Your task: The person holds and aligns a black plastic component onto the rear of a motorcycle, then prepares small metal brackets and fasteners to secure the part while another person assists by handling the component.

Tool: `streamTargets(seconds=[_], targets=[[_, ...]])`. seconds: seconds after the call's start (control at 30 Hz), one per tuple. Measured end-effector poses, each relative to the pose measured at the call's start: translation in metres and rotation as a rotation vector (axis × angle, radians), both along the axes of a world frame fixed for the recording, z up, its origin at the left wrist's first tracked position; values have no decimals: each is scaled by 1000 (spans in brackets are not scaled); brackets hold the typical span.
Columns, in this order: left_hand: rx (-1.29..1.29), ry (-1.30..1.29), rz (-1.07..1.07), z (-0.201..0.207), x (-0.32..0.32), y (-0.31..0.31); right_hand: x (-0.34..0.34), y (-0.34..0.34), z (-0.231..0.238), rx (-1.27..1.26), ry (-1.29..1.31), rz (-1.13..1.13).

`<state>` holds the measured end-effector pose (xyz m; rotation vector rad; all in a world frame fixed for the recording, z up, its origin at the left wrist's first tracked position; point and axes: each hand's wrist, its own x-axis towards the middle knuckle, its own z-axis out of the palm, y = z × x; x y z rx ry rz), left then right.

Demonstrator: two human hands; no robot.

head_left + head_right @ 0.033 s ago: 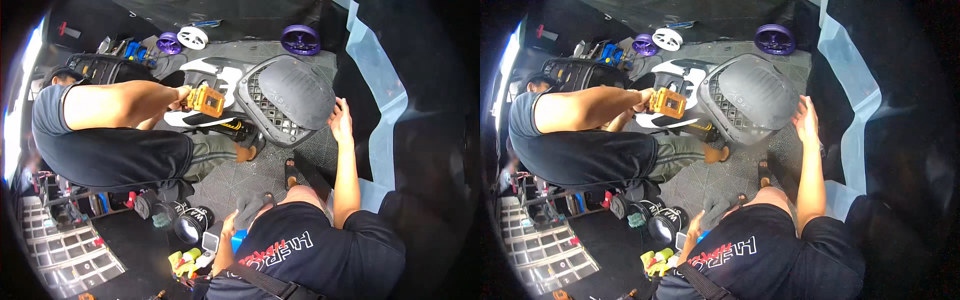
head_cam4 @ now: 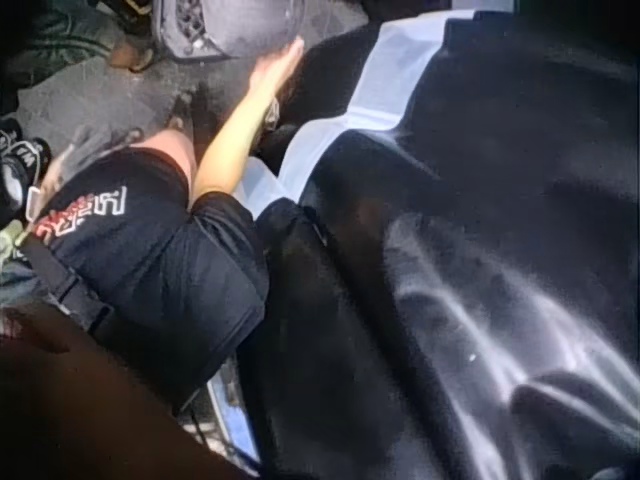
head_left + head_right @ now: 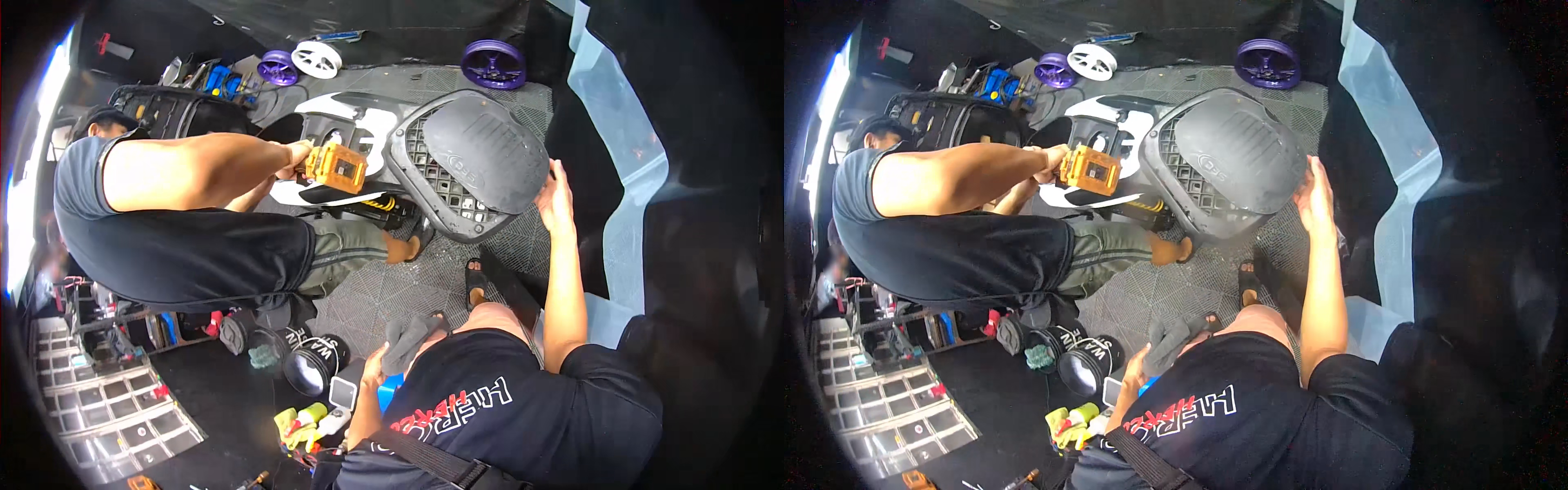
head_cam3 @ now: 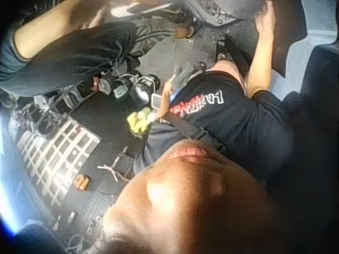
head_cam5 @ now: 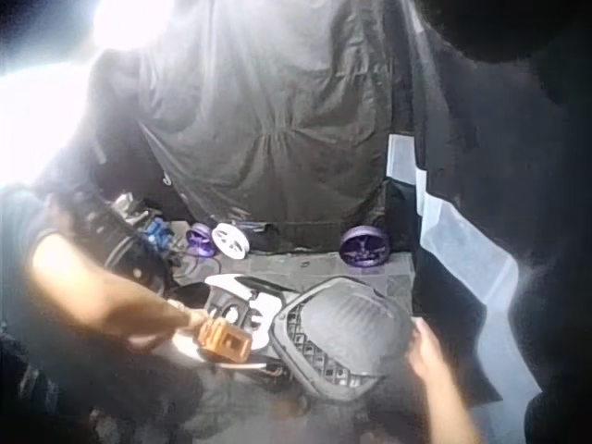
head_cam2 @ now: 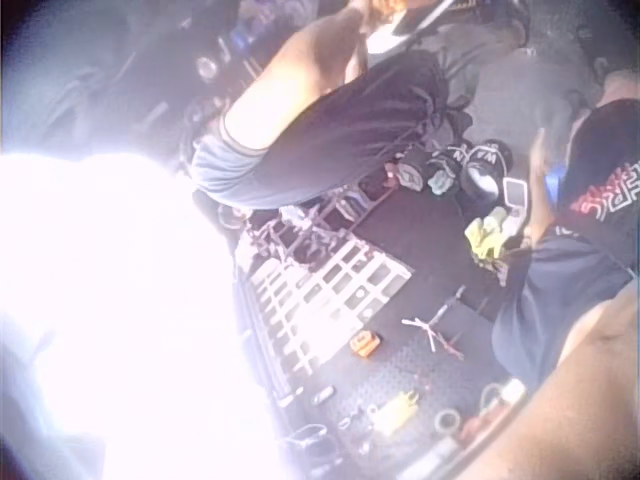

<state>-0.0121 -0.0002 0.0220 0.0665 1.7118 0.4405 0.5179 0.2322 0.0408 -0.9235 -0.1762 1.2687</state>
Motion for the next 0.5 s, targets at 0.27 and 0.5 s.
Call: streamTargets(seconds=[0.27, 0.5], targets=[[-45, -87, -97, -66, -12, 2, -26, 17, 11, -98, -53, -71], [-66, 47, -289, -53, 11, 49, -28, 15, 21, -173, -57, -95]])
